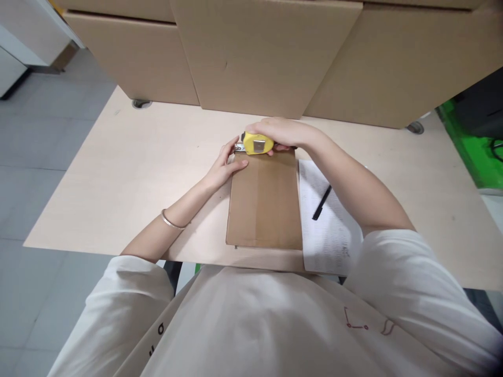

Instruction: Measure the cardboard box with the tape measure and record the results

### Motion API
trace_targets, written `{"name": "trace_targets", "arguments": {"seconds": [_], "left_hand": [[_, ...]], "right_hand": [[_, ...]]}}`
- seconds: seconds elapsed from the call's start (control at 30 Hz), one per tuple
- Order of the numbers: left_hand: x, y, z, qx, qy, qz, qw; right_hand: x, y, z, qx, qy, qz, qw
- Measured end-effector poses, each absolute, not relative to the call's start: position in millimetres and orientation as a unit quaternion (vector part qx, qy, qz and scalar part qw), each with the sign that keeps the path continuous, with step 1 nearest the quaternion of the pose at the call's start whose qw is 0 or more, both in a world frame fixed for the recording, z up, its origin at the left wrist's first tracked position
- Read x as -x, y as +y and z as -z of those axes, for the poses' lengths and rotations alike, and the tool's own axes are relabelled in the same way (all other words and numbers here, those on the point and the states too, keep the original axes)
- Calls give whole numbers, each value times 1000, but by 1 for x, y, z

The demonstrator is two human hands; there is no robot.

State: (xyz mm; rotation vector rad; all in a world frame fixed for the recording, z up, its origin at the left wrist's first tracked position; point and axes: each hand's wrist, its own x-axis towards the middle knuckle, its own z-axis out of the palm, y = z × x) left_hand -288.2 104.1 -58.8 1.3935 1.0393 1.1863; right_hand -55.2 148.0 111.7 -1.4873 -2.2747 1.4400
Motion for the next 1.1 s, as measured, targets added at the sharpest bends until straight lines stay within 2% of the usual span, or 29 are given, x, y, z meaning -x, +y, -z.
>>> {"name": "trace_targets", "arguments": {"seconds": [0.1, 0.27, 0.43, 0.63, 0.83, 1.1], "left_hand": [[290, 109, 53, -552, 436, -470, 533], [286, 121, 40, -537, 449, -486, 523], [288, 124, 37, -526, 434, -469, 561], [295, 124, 44, -521, 392, -477, 589], [295, 124, 45, -516, 385, -477, 598], [295, 123, 45, -522, 378, -477, 598]], "right_hand": [[39, 148, -112, 496, -739, -454, 34], [35, 150, -105, 477, -739, -473, 49], [36, 146, -108, 469, -748, -468, 42], [-28, 135, -113, 479, -732, -483, 43], [-92, 132, -89, 520, -681, -509, 81], [-76, 134, -66, 574, -608, -527, 155]]}}
